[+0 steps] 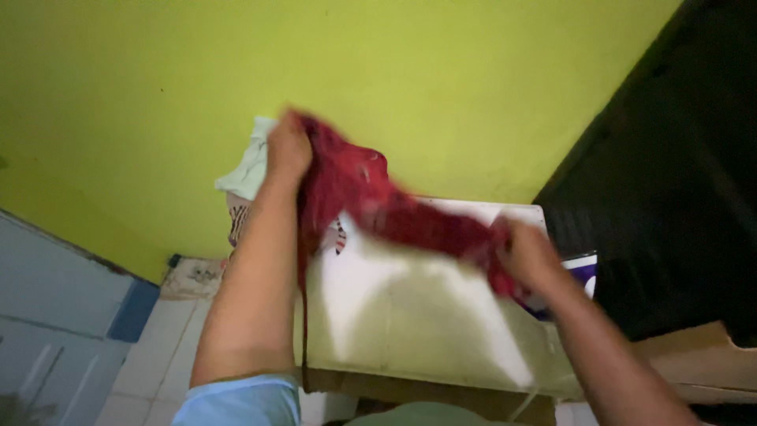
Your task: The person irons a red patterned garment on a white table. They use a purple and white iron to smooth the fabric, frequently lifting and repositioning the garment to access different sections. The person works methodically across the surface of the clothing item.
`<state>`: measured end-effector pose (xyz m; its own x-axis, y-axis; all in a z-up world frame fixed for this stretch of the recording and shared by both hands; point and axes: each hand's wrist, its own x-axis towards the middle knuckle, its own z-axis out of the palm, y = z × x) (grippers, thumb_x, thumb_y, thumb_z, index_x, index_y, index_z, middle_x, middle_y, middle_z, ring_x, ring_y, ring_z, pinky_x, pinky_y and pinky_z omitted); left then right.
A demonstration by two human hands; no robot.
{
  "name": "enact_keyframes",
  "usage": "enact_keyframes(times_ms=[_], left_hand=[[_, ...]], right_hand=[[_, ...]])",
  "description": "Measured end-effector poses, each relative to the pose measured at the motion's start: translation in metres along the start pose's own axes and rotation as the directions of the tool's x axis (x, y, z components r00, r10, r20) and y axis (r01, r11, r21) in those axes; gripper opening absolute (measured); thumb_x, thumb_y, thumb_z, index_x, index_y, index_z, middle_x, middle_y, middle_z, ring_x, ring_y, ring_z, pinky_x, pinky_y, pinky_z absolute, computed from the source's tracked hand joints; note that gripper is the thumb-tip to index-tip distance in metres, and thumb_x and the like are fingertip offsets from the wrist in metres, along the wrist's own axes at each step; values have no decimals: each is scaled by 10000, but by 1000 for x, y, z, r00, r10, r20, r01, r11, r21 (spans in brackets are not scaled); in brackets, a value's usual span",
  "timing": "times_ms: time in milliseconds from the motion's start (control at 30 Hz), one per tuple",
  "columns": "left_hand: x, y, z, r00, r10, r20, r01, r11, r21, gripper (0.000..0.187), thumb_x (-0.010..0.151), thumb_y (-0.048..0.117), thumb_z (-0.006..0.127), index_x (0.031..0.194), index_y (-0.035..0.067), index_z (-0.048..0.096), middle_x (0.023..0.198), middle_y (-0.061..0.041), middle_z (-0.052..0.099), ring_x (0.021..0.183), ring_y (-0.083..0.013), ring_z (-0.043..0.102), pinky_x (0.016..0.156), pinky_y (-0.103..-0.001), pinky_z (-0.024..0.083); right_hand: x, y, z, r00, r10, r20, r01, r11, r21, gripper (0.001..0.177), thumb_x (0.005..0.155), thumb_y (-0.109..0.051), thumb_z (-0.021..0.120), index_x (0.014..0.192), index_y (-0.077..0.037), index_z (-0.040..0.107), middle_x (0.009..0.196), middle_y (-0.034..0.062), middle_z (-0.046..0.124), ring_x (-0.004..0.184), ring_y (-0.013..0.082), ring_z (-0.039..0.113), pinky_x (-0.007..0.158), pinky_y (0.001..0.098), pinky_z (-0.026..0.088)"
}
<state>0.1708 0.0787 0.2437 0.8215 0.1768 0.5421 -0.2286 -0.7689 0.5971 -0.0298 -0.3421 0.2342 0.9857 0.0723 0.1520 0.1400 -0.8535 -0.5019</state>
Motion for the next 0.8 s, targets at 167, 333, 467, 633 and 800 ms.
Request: enact_keyframes(times_ms=[167, 333, 467, 633, 800], left_hand=[[7, 68, -87, 944, 219, -247, -323, 767, -554, 471, 930, -106, 390, 1339, 18, 589, 1356, -178, 656, 1340, -302, 593, 1203, -402, 423], [-139, 1, -74, 976, 218, 31, -199, 932, -302, 631, 757, -51, 578, 1382, 27, 548, 1413, -203, 576, 1378, -335, 506, 1167, -404, 375], [-268, -79, -33, 967, -41, 253, 76, 989, -128, 265, 801, 24, 742, 1040, 49, 629, 1003, -156, 663, 928, -316, 652, 855, -371, 532], [-348, -140, -25, 904, -237, 356, 273, 960, -54, 171, 776, -4, 682, 893, 48, 569, 835, -114, 614, 738, -247, 611, 719, -363, 531], [-353, -175, -37, 895, -357, 266, 394, 913, -103, 113, 842, -43, 615, 903, 37, 565, 801, -163, 582, 765, -298, 568, 744, -393, 518]], right_hand=[[11, -25, -40, 780, -330, -532, 275, 944, -183, 315, 767, 43, 688, 1065, -45, 637, 1027, 221, 645, 947, 456, 638, 809, 527, 522], [-10, 29, 47, 903, -328, -277, 254, 929, -269, 131, 842, 17, 612, 932, -74, 637, 927, 197, 619, 849, 430, 615, 714, 543, 479], [-57, 75, 132, 875, -483, -28, 469, 862, -190, 84, 871, -79, 568, 892, -23, 627, 924, 192, 643, 859, 396, 627, 720, 514, 500], [-98, 100, 157, 927, -195, 320, 285, 922, -264, 110, 834, -40, 572, 901, -78, 651, 983, 166, 638, 944, 365, 617, 845, 472, 498], [-131, 120, 137, 959, -174, 224, 252, 885, -392, 207, 768, -56, 629, 970, -97, 646, 992, 136, 621, 1022, 324, 595, 918, 460, 449]])
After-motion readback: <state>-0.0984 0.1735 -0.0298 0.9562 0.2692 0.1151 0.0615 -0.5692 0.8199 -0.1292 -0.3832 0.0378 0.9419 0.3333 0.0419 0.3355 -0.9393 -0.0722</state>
